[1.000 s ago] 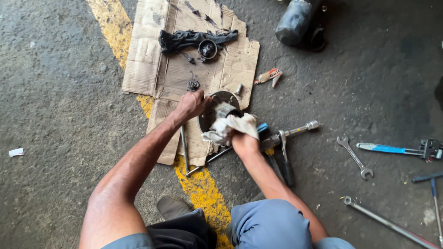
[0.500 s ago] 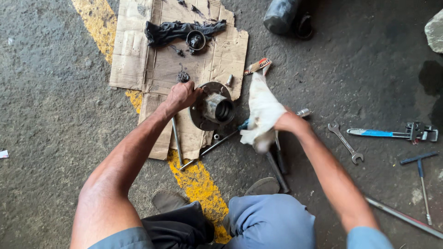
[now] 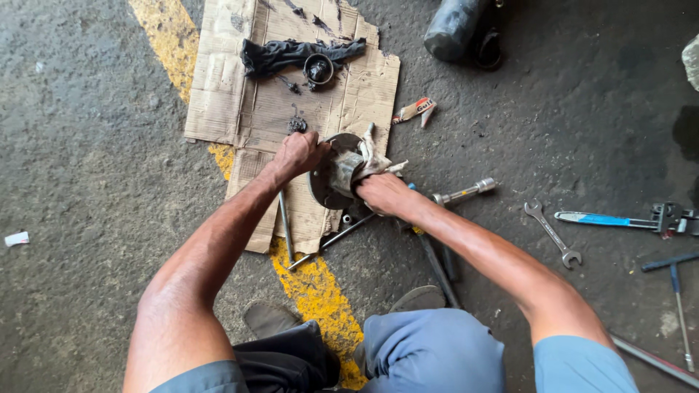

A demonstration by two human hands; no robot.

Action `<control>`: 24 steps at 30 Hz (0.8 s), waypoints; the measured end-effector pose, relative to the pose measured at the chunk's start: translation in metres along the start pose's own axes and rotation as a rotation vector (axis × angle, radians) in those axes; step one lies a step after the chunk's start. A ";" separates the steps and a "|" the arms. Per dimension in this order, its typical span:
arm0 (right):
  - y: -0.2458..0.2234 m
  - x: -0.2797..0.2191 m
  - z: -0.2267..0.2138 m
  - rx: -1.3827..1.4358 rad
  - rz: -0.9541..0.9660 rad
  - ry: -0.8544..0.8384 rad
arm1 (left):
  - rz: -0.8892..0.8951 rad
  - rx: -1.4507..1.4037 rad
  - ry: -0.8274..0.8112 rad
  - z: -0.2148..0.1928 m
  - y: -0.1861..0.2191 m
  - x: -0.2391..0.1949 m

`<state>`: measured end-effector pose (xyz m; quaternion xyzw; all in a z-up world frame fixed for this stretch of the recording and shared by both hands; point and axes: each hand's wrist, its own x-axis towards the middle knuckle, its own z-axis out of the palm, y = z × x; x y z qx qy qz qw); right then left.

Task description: The person uses a hammer and punch to remove a pin from a mechanical hub, then cleans the interior with a screwdriver and rag. They wipe the part thoroughly and inspect it by rotating the inner ring.

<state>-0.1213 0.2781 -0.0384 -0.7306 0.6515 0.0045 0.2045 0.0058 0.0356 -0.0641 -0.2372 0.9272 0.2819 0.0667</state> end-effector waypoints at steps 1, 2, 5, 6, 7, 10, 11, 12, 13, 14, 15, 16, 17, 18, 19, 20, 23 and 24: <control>0.006 0.005 0.006 -0.024 0.039 -0.135 | -0.015 -0.010 -0.027 0.002 0.000 0.001; 0.010 0.009 0.010 -0.008 0.037 -0.130 | 0.005 -0.028 0.014 0.005 0.001 0.001; 0.013 0.026 0.018 0.104 0.101 -0.174 | 0.034 -0.041 0.073 0.003 -0.002 0.002; 0.015 0.032 0.019 0.177 0.167 -0.238 | 0.019 -0.030 0.054 0.001 -0.002 0.004; 0.015 0.032 0.023 0.256 0.235 -0.308 | 0.003 -0.024 0.027 0.004 -0.001 0.003; 0.014 0.031 0.036 0.860 0.497 -0.249 | 0.003 0.024 -0.049 0.009 0.002 0.003; 0.014 0.031 0.040 1.116 0.533 -0.180 | 0.005 0.027 -0.025 0.009 0.001 0.003; 0.013 0.030 0.045 1.371 0.563 -0.106 | 0.006 0.030 0.000 0.008 0.001 0.003; 0.013 0.029 0.049 1.623 0.591 -0.027 | 0.008 0.030 0.026 0.008 0.002 0.004; 0.013 0.027 0.053 1.776 0.606 0.060 | 0.008 0.017 0.013 0.008 0.002 0.005; 0.010 0.025 0.059 1.930 0.619 0.151 | 0.008 0.005 -0.002 0.009 0.002 0.004; 0.008 0.024 0.066 2.082 0.630 0.246 | 0.009 -0.007 -0.018 0.010 0.002 0.003; 0.006 0.026 0.072 2.140 0.689 0.335 | 0.000 -0.011 -0.019 0.008 0.001 0.002; 0.004 0.028 0.078 2.196 0.748 0.426 | -0.008 -0.014 -0.020 0.008 0.001 0.001; 0.002 0.030 0.086 2.253 0.812 0.518 | -0.017 -0.017 -0.026 0.008 0.001 -0.001; 0.000 0.033 0.094 2.365 0.853 0.617 | 0.025 -0.031 0.035 0.008 0.001 -0.004; 0.003 0.044 0.111 2.633 0.930 0.869 | 0.098 -0.067 0.146 0.006 0.001 -0.006; 0.004 0.045 0.116 2.687 0.931 0.912 | 0.084 -0.078 0.128 0.006 0.001 -0.007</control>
